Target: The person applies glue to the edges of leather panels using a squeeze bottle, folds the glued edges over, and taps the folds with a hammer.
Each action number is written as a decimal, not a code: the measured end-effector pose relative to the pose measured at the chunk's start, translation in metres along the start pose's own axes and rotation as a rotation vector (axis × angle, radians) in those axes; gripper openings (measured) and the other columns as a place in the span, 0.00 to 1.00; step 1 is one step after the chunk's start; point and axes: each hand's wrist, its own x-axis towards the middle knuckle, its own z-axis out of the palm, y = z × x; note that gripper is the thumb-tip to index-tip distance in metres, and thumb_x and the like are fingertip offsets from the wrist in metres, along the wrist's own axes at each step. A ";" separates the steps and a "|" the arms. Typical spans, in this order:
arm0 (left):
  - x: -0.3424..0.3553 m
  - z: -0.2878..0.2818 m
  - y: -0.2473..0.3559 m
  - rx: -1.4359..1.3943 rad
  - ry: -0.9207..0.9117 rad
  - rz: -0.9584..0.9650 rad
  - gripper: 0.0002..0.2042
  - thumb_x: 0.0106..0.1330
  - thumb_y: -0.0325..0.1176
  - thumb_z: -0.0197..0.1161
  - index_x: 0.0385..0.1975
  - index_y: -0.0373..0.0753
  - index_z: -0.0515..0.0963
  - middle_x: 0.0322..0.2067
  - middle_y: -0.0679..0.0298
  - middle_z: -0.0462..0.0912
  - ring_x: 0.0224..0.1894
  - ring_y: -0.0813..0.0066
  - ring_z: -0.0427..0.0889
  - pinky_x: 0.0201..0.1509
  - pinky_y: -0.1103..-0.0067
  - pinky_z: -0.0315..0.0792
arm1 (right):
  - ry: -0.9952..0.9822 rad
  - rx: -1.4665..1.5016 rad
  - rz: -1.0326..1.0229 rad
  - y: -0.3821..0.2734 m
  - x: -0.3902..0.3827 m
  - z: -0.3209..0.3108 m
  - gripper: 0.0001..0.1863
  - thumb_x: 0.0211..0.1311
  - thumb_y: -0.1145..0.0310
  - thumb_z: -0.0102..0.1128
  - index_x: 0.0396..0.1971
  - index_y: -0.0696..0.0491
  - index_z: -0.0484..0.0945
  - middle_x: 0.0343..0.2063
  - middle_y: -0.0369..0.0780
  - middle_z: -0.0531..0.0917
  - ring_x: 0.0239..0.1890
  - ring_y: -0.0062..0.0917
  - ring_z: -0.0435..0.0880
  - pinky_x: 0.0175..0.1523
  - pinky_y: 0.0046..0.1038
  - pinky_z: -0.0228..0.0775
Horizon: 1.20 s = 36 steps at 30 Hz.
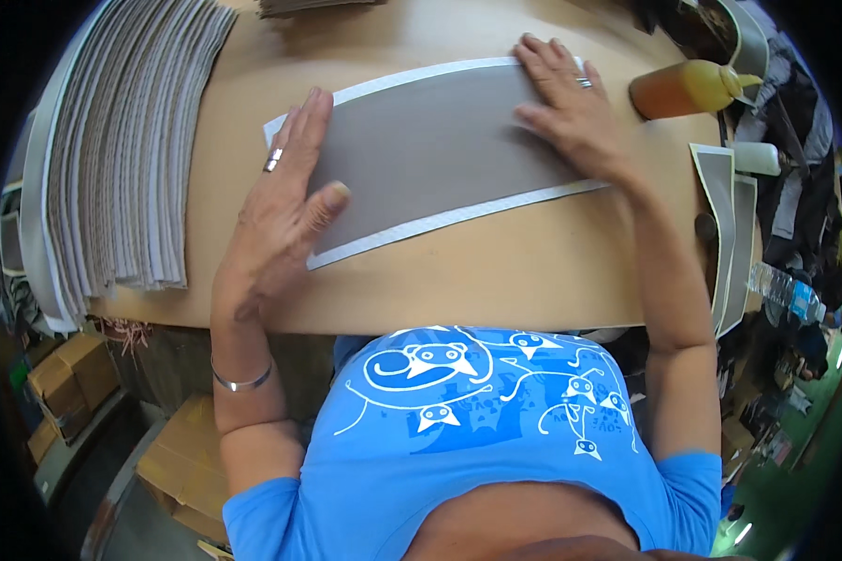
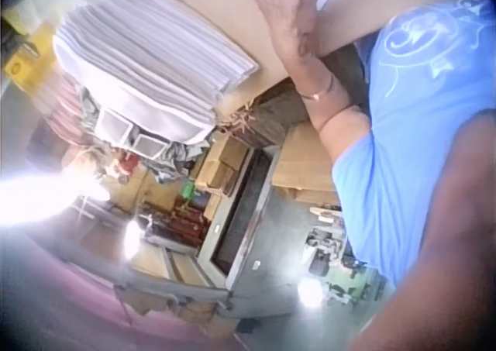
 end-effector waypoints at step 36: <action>0.003 0.012 0.017 -0.098 0.247 0.065 0.33 0.64 0.47 0.47 0.63 0.32 0.48 0.62 0.51 0.54 0.66 0.58 0.49 0.67 0.65 0.40 | 0.087 0.616 -0.309 -0.129 0.041 0.024 0.42 0.57 0.40 0.41 0.59 0.61 0.55 0.61 0.51 0.55 0.65 0.42 0.49 0.67 0.44 0.35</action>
